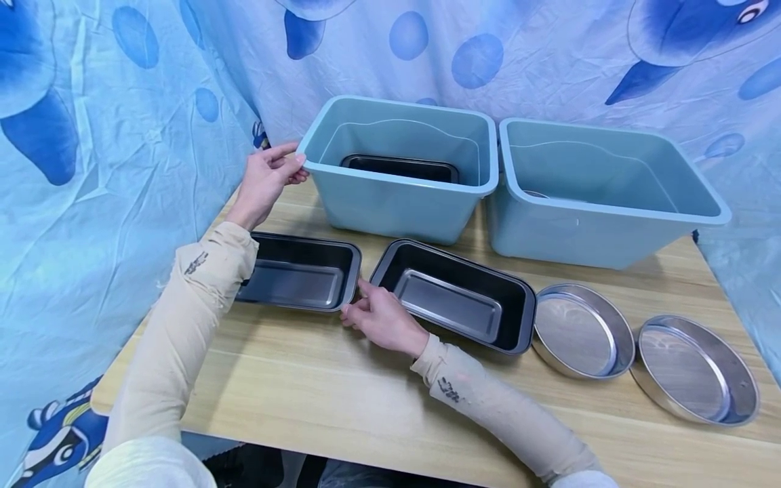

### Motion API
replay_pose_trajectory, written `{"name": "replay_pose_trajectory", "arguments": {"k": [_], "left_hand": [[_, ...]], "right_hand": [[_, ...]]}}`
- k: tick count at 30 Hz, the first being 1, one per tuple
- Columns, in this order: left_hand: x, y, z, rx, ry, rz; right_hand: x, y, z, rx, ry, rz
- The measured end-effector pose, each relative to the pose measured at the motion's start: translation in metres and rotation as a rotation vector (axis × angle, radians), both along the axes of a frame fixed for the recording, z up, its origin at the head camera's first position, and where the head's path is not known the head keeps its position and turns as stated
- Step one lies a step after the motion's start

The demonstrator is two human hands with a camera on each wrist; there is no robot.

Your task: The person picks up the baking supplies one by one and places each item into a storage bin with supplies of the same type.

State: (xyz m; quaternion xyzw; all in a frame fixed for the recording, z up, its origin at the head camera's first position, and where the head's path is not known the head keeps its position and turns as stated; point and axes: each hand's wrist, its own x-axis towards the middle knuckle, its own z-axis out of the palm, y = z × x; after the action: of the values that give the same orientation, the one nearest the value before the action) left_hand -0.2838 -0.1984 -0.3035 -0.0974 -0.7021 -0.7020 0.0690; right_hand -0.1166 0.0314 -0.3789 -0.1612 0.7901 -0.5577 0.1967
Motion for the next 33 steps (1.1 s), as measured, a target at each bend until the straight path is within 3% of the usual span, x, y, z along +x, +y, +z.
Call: {"name": "replay_pose_trajectory", "arguments": {"k": [4, 8, 17, 24, 33], "left_hand": [[0.0, 0.001, 0.0, 0.022, 0.0, -0.008], [0.0, 0.001, 0.0, 0.027, 0.001, -0.007], [0.0, 0.002, 0.0, 0.03, -0.006, -0.012], [0.001, 0.001, 0.001, 0.022, -0.001, -0.011], [0.002, 0.0, 0.0, 0.011, 0.005, -0.011]], "right_hand": [[-0.002, -0.002, -0.001, -0.119, -0.08, -0.042], [-0.004, -0.003, -0.002, -0.155, -0.104, -0.05], [-0.006, -0.007, -0.004, -0.135, -0.1, -0.051], [-0.006, -0.01, -0.003, -0.064, -0.106, -0.052], [-0.006, -0.013, -0.005, -0.104, -0.136, -0.048]]}}
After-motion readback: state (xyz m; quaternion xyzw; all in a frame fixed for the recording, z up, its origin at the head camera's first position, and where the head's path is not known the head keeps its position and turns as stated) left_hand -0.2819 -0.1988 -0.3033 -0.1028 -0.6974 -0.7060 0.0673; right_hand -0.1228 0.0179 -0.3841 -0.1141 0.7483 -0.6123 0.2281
